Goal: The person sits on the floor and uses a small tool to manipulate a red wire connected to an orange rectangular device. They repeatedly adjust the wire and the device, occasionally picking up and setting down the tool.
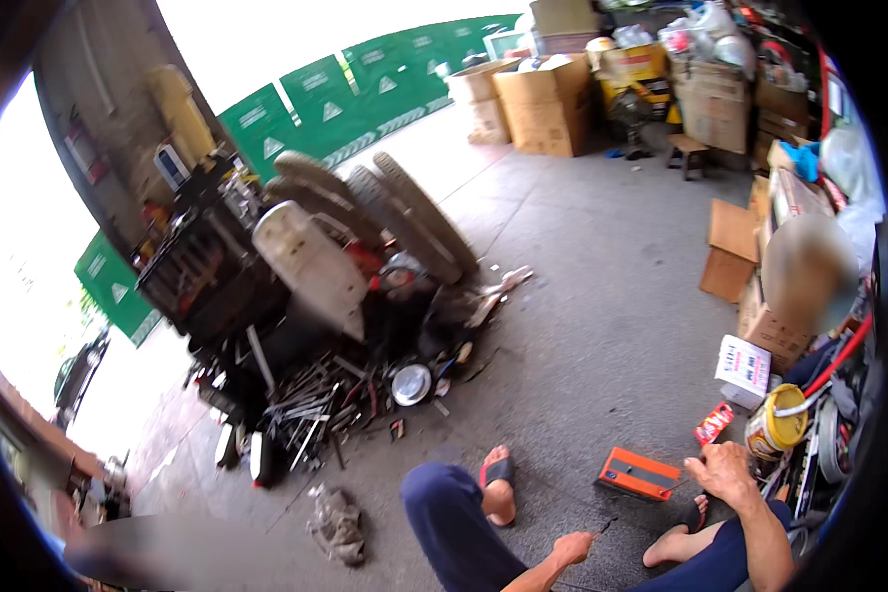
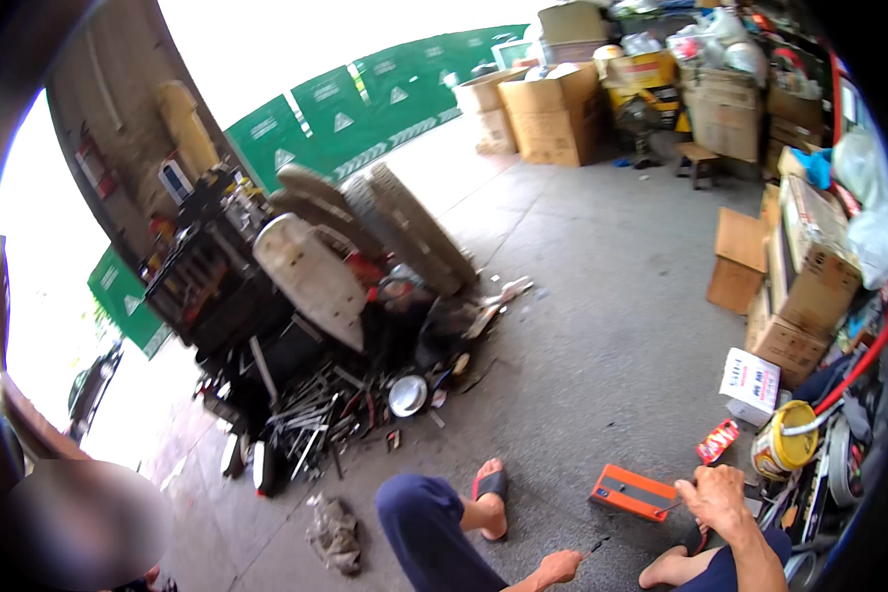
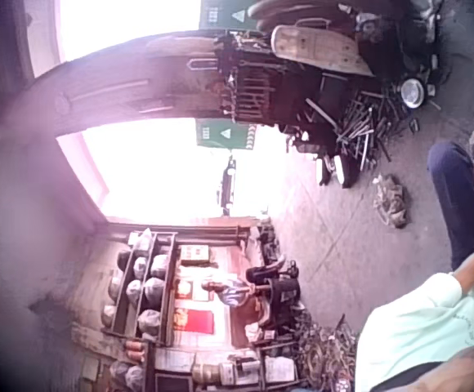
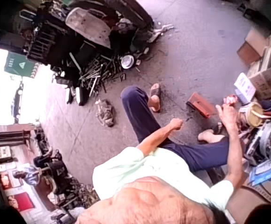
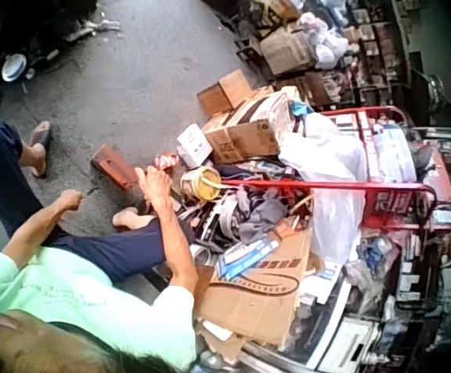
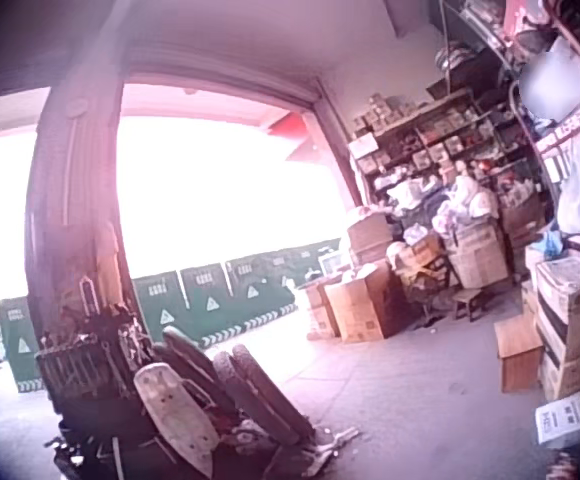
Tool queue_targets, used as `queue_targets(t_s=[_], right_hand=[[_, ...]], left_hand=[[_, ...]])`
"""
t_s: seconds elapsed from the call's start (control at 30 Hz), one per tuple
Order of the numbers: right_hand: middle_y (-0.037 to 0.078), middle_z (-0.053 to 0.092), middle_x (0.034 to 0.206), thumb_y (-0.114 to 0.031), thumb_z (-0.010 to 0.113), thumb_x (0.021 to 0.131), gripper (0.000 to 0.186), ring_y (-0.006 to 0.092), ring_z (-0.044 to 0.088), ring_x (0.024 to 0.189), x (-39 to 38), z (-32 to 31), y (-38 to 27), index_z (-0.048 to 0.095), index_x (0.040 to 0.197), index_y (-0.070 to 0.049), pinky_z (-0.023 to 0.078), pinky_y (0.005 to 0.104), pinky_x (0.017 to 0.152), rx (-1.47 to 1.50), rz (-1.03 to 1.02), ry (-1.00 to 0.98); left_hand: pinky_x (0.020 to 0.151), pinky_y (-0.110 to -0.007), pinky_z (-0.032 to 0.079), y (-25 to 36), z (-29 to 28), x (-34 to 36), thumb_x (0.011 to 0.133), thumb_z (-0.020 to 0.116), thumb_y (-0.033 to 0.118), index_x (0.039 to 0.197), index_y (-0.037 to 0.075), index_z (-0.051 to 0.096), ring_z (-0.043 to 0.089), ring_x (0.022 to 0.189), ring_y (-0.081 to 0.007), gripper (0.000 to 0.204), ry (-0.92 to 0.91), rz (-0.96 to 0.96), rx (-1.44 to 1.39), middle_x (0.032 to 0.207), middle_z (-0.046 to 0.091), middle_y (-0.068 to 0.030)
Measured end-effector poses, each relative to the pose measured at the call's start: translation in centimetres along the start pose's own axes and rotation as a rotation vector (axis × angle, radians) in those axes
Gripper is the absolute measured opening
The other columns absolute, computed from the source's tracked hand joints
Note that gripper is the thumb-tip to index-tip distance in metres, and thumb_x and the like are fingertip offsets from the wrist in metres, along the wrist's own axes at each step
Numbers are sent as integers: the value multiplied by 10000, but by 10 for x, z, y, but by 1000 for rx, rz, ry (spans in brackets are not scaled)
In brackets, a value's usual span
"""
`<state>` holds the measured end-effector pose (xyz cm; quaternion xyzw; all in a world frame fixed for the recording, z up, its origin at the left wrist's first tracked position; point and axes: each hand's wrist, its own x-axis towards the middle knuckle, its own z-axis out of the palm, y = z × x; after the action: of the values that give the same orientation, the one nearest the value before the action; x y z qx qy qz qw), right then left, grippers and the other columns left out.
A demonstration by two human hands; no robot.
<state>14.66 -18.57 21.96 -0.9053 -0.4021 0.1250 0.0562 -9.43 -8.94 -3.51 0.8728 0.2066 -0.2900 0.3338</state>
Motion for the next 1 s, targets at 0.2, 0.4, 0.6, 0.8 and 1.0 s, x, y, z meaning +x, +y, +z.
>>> queue_targets(t_s=[0.2,0.4,0.6,0.8,1.0], right_hand=[[187,641,727,-347,494,797,330,343,644,736,6,10,12,632,789,-47,496,456,635,-39,-174,-123],[195,602,725,-158,544,698,155,387,619,747,0,47,27,541,772,-22,480,504,622,114,-381,73],[237,639,791,-435,450,893,488,387,638,780,-12,14,5,620,814,16,501,478,676,144,-157,-110],[199,616,697,-134,575,742,157,381,627,673,-5,9,16,537,808,4,483,482,597,93,-185,85],[167,549,843,-112,539,742,182,363,592,778,-5,14,12,478,873,-2,460,467,670,171,-307,47]], left_hand=[[703,-463,507,-56,68,46,801,498,208,861,46,636,627,844,-378,221,126,-6,93,878,647,-217],[760,-489,492,-81,76,61,800,435,164,845,70,653,612,878,-390,242,10,131,274,899,638,-222],[737,-474,501,-78,64,47,782,457,154,848,72,661,616,865,-384,230,-35,87,251,901,640,-214],[782,-470,487,16,-33,-5,794,485,203,906,83,649,612,899,-382,232,117,79,-125,897,642,-210],[598,-256,432,27,-38,-14,773,591,61,903,-18,616,527,644,-100,154,269,103,-876,713,590,-26]])
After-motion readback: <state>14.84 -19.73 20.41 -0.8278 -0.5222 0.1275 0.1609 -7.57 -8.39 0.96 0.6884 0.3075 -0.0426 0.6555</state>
